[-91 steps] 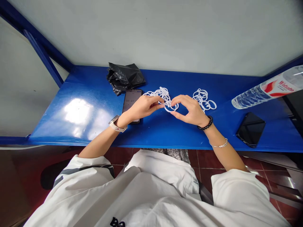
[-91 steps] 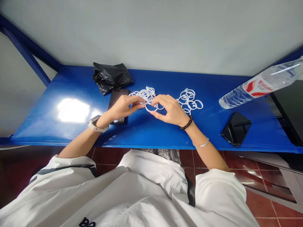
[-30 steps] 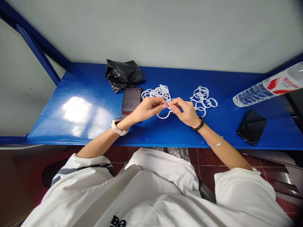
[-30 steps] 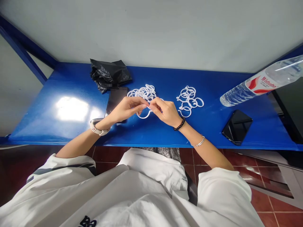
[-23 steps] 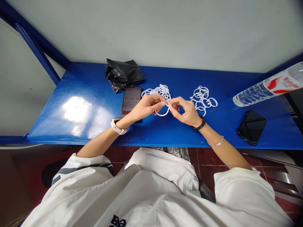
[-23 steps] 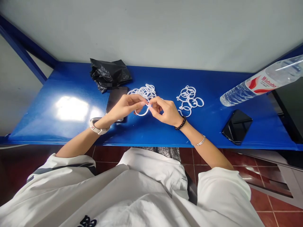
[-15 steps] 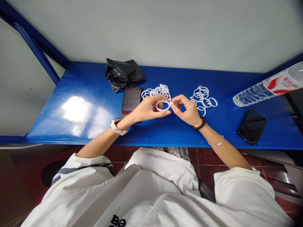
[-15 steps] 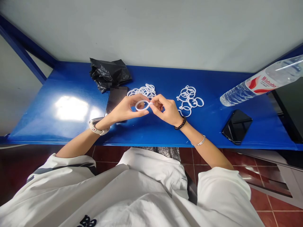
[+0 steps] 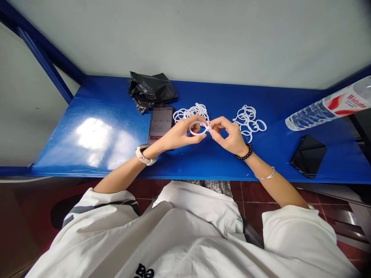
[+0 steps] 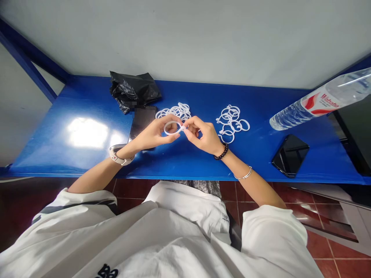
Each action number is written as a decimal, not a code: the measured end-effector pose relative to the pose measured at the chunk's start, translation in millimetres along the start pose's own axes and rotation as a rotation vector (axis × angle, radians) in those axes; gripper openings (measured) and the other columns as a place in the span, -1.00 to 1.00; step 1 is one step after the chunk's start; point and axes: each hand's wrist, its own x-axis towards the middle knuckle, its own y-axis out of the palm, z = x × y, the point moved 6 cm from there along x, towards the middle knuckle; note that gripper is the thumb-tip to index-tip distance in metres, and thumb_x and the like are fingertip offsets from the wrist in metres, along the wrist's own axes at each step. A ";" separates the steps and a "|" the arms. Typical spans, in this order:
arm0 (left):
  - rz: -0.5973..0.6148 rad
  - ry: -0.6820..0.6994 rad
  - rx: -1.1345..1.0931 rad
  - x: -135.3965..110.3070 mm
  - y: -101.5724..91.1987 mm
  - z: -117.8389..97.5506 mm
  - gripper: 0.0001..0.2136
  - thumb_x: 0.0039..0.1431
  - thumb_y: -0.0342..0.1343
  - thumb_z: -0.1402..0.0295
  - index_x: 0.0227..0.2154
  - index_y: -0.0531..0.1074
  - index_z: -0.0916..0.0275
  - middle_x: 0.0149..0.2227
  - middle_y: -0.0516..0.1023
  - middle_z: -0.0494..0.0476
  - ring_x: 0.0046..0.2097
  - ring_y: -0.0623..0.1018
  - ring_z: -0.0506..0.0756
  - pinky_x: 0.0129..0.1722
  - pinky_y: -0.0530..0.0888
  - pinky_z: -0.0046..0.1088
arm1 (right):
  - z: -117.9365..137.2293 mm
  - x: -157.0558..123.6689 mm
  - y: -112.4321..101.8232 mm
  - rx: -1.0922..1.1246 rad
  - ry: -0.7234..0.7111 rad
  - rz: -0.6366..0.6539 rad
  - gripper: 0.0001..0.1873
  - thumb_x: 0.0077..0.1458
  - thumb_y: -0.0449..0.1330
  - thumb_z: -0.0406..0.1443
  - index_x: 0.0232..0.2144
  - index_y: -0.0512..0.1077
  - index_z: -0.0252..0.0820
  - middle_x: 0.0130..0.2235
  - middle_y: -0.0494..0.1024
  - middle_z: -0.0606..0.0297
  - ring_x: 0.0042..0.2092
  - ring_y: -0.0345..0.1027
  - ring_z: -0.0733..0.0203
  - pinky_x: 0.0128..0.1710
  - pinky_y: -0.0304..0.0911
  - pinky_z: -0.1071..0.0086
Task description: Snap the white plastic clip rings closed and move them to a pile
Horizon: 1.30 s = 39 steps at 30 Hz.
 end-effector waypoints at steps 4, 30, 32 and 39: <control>-0.004 0.004 0.014 0.4 1.2 0.7 -0.80 0.18 0.18 0.32 -0.16 0.39 0.25 -0.51 0.17 -0.12 -0.44 0.18 -0.05 -0.42 0.21 -0.54 | 1.8 0.1 -0.4 0.009 -0.010 -0.011 -0.99 0.27 0.18 -0.32 -0.23 0.41 -0.11 -0.49 0.47 0.47 -0.50 0.38 0.36 -0.47 0.29 0.49; -0.017 -0.107 0.068 0.6 4.1 3.1 -0.87 0.08 0.12 0.29 -0.41 0.37 0.25 -0.58 0.32 -0.12 -0.55 0.17 -0.11 -0.52 0.16 -0.57 | -9.6 -1.4 10.9 0.233 0.170 0.105 -0.91 0.26 0.17 -0.24 -0.29 0.40 -0.13 -0.51 0.45 0.44 -0.51 0.35 0.35 -0.45 0.29 0.45; -0.024 -0.119 0.070 0.4 3.7 5.4 -0.86 0.08 0.12 0.27 -0.40 0.38 0.25 -0.55 0.37 -0.08 -0.53 0.22 -0.10 -0.50 0.21 -0.57 | -10.4 -2.0 12.2 0.278 0.184 0.118 -0.88 0.27 0.17 -0.22 -0.28 0.40 -0.14 -0.52 0.45 0.45 -0.52 0.34 0.35 -0.43 0.29 0.45; -0.021 -0.160 0.024 -0.1 6.0 9.8 -0.84 0.05 0.13 0.26 -0.41 0.38 0.25 -0.51 0.41 -0.05 -0.50 0.28 -0.08 -0.47 0.26 -0.57 | -12.2 -2.8 16.4 0.346 0.224 0.166 -0.79 0.28 0.19 -0.14 -0.30 0.38 -0.15 -0.52 0.44 0.46 -0.52 0.33 0.36 -0.42 0.29 0.44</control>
